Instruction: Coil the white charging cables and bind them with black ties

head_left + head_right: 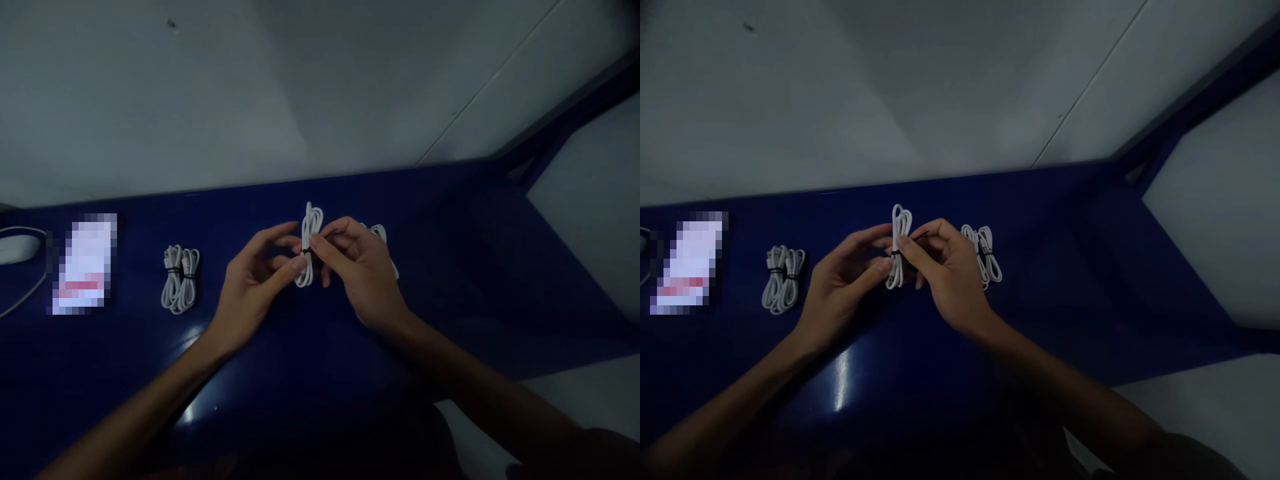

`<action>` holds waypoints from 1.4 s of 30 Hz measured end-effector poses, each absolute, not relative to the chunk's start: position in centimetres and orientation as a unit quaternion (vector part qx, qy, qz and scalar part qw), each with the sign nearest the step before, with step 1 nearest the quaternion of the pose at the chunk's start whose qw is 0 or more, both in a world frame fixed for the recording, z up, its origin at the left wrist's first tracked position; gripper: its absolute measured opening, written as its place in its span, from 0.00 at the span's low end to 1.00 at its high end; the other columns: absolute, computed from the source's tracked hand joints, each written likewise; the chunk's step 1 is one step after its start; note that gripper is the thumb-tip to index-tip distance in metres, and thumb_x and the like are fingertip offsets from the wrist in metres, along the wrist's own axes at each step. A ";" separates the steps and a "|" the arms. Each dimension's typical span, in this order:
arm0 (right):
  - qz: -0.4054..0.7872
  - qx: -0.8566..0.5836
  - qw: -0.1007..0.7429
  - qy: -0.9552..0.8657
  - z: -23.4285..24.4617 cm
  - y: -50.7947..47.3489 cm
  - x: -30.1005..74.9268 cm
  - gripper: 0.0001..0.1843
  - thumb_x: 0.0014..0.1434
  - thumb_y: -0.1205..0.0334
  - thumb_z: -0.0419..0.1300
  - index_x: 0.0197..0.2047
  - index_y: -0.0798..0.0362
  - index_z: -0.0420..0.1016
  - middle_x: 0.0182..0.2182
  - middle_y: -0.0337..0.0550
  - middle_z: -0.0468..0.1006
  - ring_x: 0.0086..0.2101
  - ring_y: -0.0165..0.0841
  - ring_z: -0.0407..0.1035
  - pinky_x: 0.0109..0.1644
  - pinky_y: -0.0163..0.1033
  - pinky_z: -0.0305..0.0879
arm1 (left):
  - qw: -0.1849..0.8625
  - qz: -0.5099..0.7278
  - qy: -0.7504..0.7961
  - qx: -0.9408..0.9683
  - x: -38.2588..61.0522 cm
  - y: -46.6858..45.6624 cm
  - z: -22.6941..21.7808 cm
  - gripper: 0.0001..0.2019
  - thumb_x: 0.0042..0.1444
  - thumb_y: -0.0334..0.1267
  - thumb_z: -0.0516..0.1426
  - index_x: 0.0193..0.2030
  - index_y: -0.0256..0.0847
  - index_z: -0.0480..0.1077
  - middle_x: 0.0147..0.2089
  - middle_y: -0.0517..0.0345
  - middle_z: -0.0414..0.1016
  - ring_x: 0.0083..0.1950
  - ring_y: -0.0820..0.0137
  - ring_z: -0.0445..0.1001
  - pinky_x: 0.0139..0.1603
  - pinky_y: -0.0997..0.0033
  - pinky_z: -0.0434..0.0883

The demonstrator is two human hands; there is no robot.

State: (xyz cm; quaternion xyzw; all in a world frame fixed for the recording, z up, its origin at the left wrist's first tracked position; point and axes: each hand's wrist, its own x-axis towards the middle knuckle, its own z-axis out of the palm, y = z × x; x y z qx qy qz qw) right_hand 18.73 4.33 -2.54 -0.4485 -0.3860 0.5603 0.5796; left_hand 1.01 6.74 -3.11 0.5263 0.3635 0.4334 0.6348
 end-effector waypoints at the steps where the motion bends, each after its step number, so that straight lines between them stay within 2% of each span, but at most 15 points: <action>1: 0.540 -0.453 0.581 -0.407 -2.5 4.4 18.8 0.17 0.63 0.50 0.78 0.39 0.50 0.77 0.34 0.40 0.86 0.26 0.30 0.75 0.26 0.36 0.70 | 0.650 0.417 0.367 0.519 0.9 6.9 -3.1 0.19 0.64 0.37 0.73 0.61 0.44 0.83 0.46 0.56 0.87 0.40 0.70 0.85 0.49 0.69 0.82; 3: 0.507 -0.459 0.582 -0.439 -2.3 4.4 19.0 0.16 0.64 0.51 0.78 0.38 0.49 0.78 0.34 0.40 0.87 0.27 0.31 0.77 0.27 0.37 0.72 | 0.666 0.404 0.361 0.513 0.8 7.1 -3.1 0.16 0.65 0.37 0.73 0.58 0.45 0.85 0.44 0.56 0.89 0.43 0.68 0.87 0.53 0.68 0.82; 7: 0.463 -0.466 0.575 -0.487 -2.6 4.2 19.2 0.12 0.65 0.55 0.77 0.39 0.47 0.79 0.41 0.40 0.85 0.34 0.34 0.82 0.30 0.38 0.78 | 0.670 0.420 0.356 0.499 0.6 7.3 -3.2 0.13 0.66 0.37 0.72 0.56 0.47 0.87 0.51 0.54 0.90 0.46 0.64 0.89 0.54 0.64 0.84; 11: 0.426 -0.487 0.557 -0.521 -3.0 4.1 19.3 0.10 0.66 0.55 0.77 0.38 0.47 0.81 0.47 0.42 0.81 0.37 0.35 0.81 0.29 0.38 0.77 | 0.675 0.421 0.380 0.472 0.6 7.4 -3.1 0.13 0.63 0.35 0.74 0.54 0.44 0.88 0.47 0.53 0.92 0.45 0.65 0.89 0.52 0.70 0.84; 16: 0.375 -0.511 0.537 -0.556 -2.8 4.0 19.3 0.06 0.71 0.60 0.70 0.39 0.47 0.83 0.43 0.41 0.79 0.38 0.34 0.79 0.32 0.39 0.75 | 0.686 0.434 0.399 0.425 0.8 7.4 -3.2 0.13 0.61 0.37 0.76 0.52 0.45 0.89 0.50 0.52 0.92 0.47 0.66 0.89 0.57 0.67 0.83; 19: 0.334 -0.527 0.520 -0.583 -2.5 3.9 19.3 0.07 0.70 0.65 0.68 0.38 0.47 0.82 0.41 0.41 0.79 0.39 0.35 0.77 0.34 0.40 0.74 | 0.671 0.453 0.421 0.409 0.9 7.3 -3.2 0.12 0.58 0.36 0.77 0.49 0.45 0.90 0.47 0.54 0.92 0.46 0.68 0.89 0.55 0.70 0.83; 21: 0.347 -0.534 0.507 -0.580 -2.4 4.0 19.4 0.07 0.69 0.65 0.69 0.37 0.47 0.82 0.40 0.41 0.80 0.38 0.34 0.77 0.34 0.40 0.74 | 0.668 0.457 0.433 0.396 0.9 7.2 -3.2 0.12 0.57 0.36 0.77 0.48 0.43 0.90 0.46 0.53 0.92 0.45 0.67 0.89 0.53 0.70 0.83; 26: 0.495 -0.509 0.465 -0.529 -2.5 4.5 19.9 0.09 0.70 0.53 0.72 0.40 0.50 0.86 0.37 0.43 0.87 0.34 0.35 0.79 0.28 0.37 0.72 | 0.684 0.464 0.426 0.366 0.9 7.2 -2.8 0.12 0.59 0.36 0.76 0.49 0.41 0.89 0.47 0.50 0.92 0.47 0.63 0.89 0.57 0.64 0.83; 28: 0.518 -0.497 0.464 -0.519 -2.6 4.8 20.2 0.12 0.67 0.51 0.74 0.41 0.50 0.87 0.37 0.43 0.88 0.35 0.36 0.81 0.28 0.37 0.73 | 0.688 0.469 0.418 0.363 0.9 7.2 -2.6 0.11 0.59 0.34 0.76 0.48 0.40 0.89 0.47 0.50 0.92 0.47 0.63 0.89 0.57 0.64 0.83; 34: 0.542 -0.480 0.466 -0.508 -2.4 5.5 20.8 0.11 0.65 0.53 0.76 0.39 0.51 0.87 0.37 0.46 0.90 0.37 0.38 0.84 0.30 0.37 0.75 | 0.709 0.445 0.386 0.387 0.6 7.2 -2.3 0.08 0.64 0.34 0.73 0.50 0.41 0.89 0.50 0.50 0.92 0.48 0.63 0.89 0.58 0.62 0.83; 39: 0.527 -0.471 0.487 -0.513 -2.1 5.4 20.7 0.11 0.62 0.53 0.78 0.37 0.51 0.87 0.34 0.43 0.88 0.31 0.34 0.80 0.30 0.38 0.77 | 0.713 0.426 0.372 0.414 0.0 7.4 -2.4 0.07 0.68 0.37 0.70 0.51 0.43 0.88 0.54 0.49 0.91 0.51 0.62 0.88 0.54 0.64 0.83; 42: 0.506 -0.465 0.503 -0.524 -1.8 5.2 20.4 0.11 0.63 0.54 0.78 0.37 0.51 0.87 0.33 0.43 0.88 0.29 0.32 0.79 0.29 0.38 0.76 | 0.705 0.440 0.370 0.415 0.0 7.5 -2.2 0.07 0.66 0.37 0.72 0.50 0.44 0.88 0.51 0.50 0.91 0.47 0.62 0.89 0.51 0.64 0.84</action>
